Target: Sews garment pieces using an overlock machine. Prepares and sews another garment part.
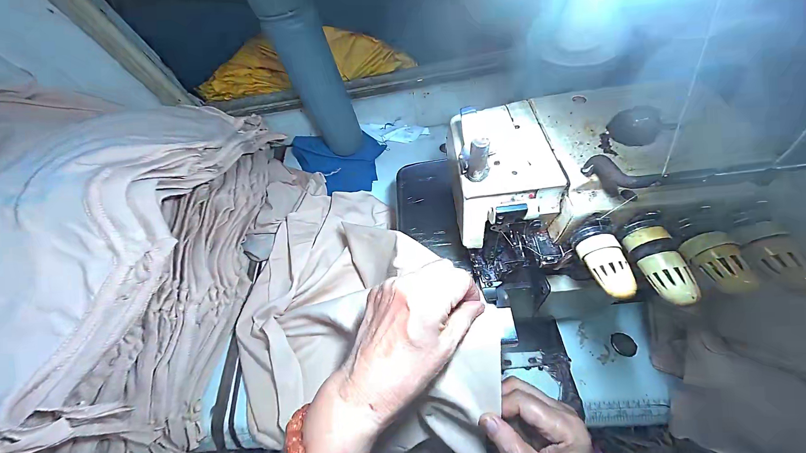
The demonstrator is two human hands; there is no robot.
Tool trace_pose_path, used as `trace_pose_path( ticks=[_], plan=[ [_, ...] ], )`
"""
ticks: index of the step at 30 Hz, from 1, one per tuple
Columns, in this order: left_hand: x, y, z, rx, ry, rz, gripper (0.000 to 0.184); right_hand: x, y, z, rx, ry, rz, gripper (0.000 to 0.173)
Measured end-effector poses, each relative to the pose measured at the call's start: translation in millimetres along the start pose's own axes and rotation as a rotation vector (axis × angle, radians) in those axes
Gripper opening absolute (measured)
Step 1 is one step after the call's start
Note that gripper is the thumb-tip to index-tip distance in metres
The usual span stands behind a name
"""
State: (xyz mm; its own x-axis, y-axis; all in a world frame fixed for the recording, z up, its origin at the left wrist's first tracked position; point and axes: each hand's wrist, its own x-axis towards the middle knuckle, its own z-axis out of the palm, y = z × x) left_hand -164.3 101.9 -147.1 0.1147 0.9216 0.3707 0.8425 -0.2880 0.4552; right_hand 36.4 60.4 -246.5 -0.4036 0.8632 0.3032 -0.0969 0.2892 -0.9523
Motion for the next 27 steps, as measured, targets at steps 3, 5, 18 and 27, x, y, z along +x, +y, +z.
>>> trace_pose_path(
  ticks=[3, 5, 18, 27],
  plan=[
    [-1.5, 0.7, 6.6, 0.092, 0.079, 0.084, 0.019, 0.9, -2.4, -0.7, 0.044, 0.016, 0.038, 0.009],
    [-0.8, 1.3, 11.0, 0.161, 0.137, 0.130, 0.019, 1.3, -9.2, -0.7, 0.083, 0.055, 0.113, 0.008],
    [-17.2, 1.4, 18.0, 0.300, 0.108, 0.127, 0.030, 25.3, -42.1, -21.3, 0.208, 0.066, 0.235, 0.028],
    [25.5, -41.5, 12.3, 0.285, 0.354, 0.036, 0.024, 57.6, -35.3, -13.0, 0.007, 0.159, 0.107, 0.017]
  ],
)
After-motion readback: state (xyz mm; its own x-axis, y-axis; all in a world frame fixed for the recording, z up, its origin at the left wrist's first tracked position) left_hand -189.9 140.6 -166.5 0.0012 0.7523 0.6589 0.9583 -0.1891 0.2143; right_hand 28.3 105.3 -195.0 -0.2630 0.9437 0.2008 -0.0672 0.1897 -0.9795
